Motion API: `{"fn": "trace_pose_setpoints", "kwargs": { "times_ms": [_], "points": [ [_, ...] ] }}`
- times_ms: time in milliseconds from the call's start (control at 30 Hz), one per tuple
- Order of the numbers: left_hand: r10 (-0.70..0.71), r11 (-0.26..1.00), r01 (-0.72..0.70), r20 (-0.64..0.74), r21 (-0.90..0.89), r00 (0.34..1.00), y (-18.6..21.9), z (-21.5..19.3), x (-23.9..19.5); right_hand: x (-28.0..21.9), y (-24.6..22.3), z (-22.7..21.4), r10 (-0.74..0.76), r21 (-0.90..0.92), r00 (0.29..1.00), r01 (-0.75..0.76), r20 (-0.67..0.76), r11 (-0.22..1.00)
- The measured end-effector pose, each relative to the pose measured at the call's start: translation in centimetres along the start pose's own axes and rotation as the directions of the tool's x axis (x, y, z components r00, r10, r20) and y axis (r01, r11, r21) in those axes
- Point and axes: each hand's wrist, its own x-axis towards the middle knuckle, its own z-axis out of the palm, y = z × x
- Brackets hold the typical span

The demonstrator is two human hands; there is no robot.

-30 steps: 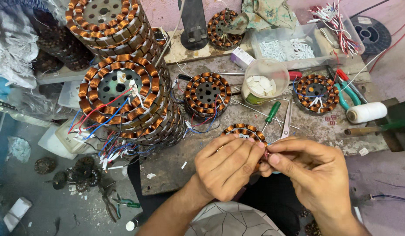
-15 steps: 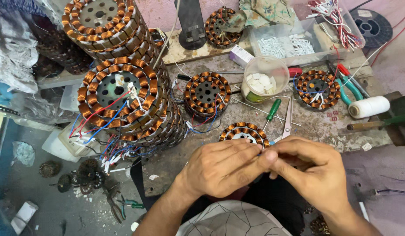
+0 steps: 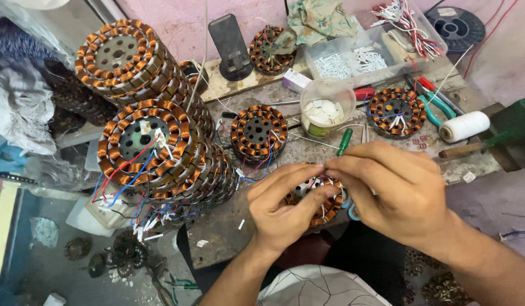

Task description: The person wires a motor stator by hand, threading colored wires through the metal slots and securing them while sitting at a cluttered workbench with multiple finished stators nearby.

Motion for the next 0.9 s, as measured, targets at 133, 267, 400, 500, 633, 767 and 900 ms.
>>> {"fn": "trace_pose_setpoints", "kwargs": {
  "times_ms": [133,267,400,500,633,767,900],
  "points": [
    [-0.123,0.992,0.123,-0.016,0.000,0.992,-0.1,0.2,0.4,0.4,0.5,0.6,-0.219,-0.081,0.975,0.217,-0.023,0.973],
    [-0.197,0.976,0.188,0.075,0.113,0.977,-0.1,-0.2,-0.4,0.1,1.1,0.8,-0.278,-0.155,0.961,0.273,-0.014,0.950],
    [-0.216,0.933,0.176,0.100,0.314,0.971,-0.5,-0.3,-3.1,-0.4,1.6,0.8,-0.256,-0.132,0.966,0.258,0.032,0.957],
    [-0.243,0.899,0.208,0.046,0.386,0.969,-1.1,-0.2,-5.1,-0.9,1.5,1.0,-0.108,-0.032,0.991,0.111,0.073,0.993],
    [-0.218,0.924,0.177,0.084,0.340,0.972,-1.5,-0.5,-5.9,-0.9,0.9,1.7,0.276,0.378,0.945,-0.323,0.173,0.868],
    [-0.237,0.929,0.190,0.117,0.318,0.964,-1.5,-0.4,-5.6,-0.6,0.8,1.4,0.348,0.453,0.910,-0.414,0.226,0.789],
    [-0.221,0.923,0.181,0.084,0.340,0.972,-2.3,0.0,-6.0,-0.3,0.7,0.9,0.036,0.231,0.990,-0.067,0.139,0.971]
  ]
}}
